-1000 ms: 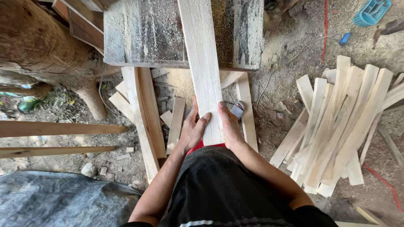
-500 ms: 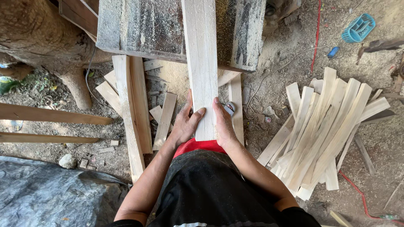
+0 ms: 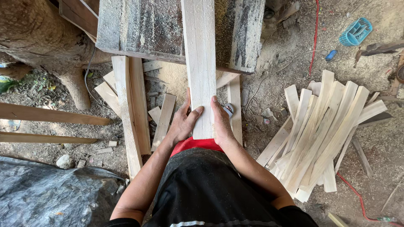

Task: The person handles and positions a long piece of wood on a workbench, aligning it with a machine to prepare for cutting or planing.

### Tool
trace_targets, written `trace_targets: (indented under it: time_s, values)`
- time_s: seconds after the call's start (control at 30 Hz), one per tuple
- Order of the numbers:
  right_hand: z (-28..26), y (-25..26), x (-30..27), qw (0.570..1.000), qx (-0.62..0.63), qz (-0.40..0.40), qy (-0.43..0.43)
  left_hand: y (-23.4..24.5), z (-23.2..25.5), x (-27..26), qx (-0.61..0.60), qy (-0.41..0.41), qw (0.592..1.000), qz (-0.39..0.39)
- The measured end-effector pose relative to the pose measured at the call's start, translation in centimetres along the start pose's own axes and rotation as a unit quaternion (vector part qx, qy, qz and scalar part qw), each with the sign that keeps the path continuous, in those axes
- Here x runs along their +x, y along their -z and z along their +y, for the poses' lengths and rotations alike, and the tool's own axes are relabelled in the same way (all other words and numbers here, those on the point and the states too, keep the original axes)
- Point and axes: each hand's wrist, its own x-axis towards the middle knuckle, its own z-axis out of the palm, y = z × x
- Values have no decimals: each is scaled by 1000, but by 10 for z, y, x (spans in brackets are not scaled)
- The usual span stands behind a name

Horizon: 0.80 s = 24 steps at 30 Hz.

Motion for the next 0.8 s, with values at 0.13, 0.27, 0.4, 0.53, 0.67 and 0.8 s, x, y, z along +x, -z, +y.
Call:
trace_targets:
  time_s: [0.13,0.27,0.4,0.53,0.67,0.8]
  values:
    - [0,-3,1,1000,8,0,18,2,-11,9,30,-44,999,7]
    - [1,-5,2,999,23,-11,24,5,-6,7,3,-13,1000,5]
    - [0,-7,4,998,38,-18,40,7,3,3,-15,-13,1000,3]
    - [0,-10,5,998,48,-21,33,10,3,5,-7,-25,1000,5]
    - [-1,-11,6,999,34,-19,26,11,3,7,-13,-13,1000,4]
    - [-1,-10,8,997,31,-38,55,10,-3,11,-13,-15,1000,4]
